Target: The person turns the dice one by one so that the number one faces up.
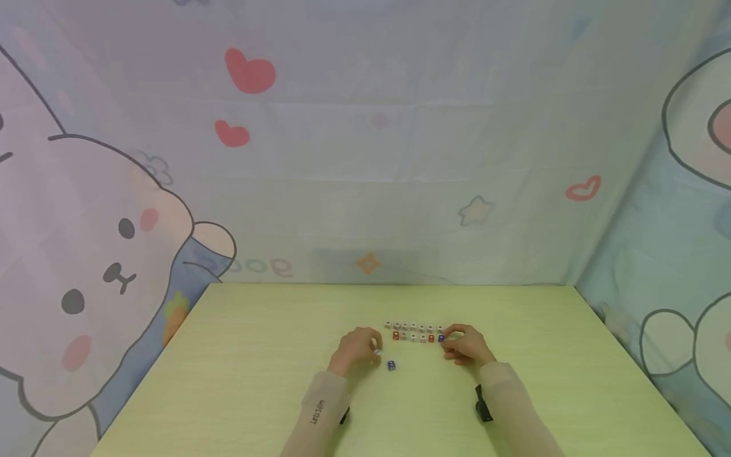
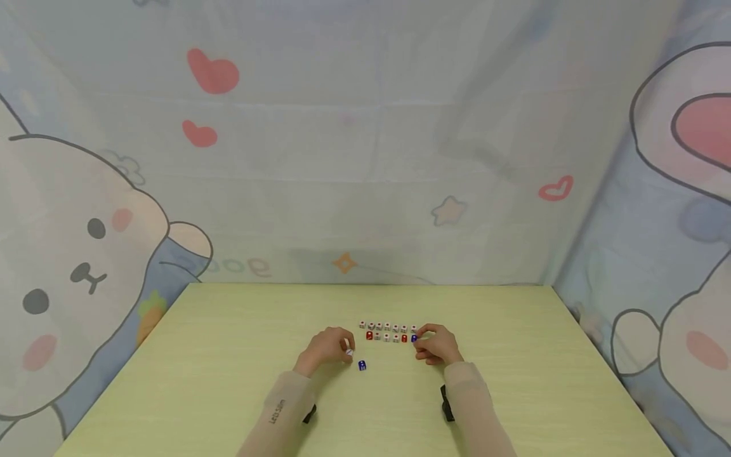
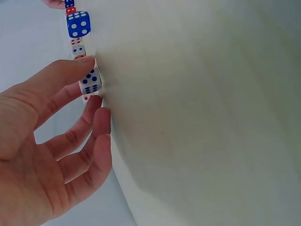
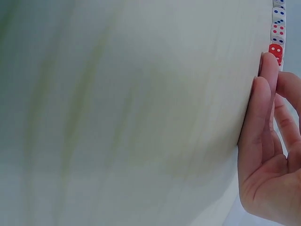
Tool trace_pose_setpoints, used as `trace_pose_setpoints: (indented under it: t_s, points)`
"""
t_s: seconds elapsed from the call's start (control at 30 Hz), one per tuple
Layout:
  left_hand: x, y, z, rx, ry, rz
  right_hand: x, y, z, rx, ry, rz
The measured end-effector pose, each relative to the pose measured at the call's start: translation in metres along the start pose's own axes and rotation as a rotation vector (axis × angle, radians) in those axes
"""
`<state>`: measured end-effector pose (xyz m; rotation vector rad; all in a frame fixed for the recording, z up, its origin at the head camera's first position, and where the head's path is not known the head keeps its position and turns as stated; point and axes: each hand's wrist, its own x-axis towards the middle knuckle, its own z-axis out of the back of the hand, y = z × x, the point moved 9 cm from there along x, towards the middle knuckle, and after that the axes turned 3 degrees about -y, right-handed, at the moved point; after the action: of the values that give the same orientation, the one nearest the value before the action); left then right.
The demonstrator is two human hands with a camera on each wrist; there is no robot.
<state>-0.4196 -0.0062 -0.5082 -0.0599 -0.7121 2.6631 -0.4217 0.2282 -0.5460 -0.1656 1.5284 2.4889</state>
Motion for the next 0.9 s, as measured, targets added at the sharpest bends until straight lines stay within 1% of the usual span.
trace_pose_setpoints:
  t_s: [0.3, 0.63, 0.77, 0.9]
  points:
    - [0.0004, -0.0022, 0.0005, 0.033, -0.019, -0.01, -0.0021, 0.0015, -0.0004, 0.002, 0.004, 0.004]
    - [0.0007, -0.0051, 0.0023, -0.026, -0.019, -0.018, -0.002, 0.0015, 0.0, 0.003, 0.001, 0.006]
    - [0.0002, -0.0022, 0.0025, -0.032, -0.023, -0.01, -0.0012, 0.0012, -0.0003, 0.006, 0.004, 0.014]
    - [-0.001, 0.0026, 0.002, -0.04, -0.026, 0.012, -0.0003, 0.001, -0.0006, 0.009, 0.008, 0.02]
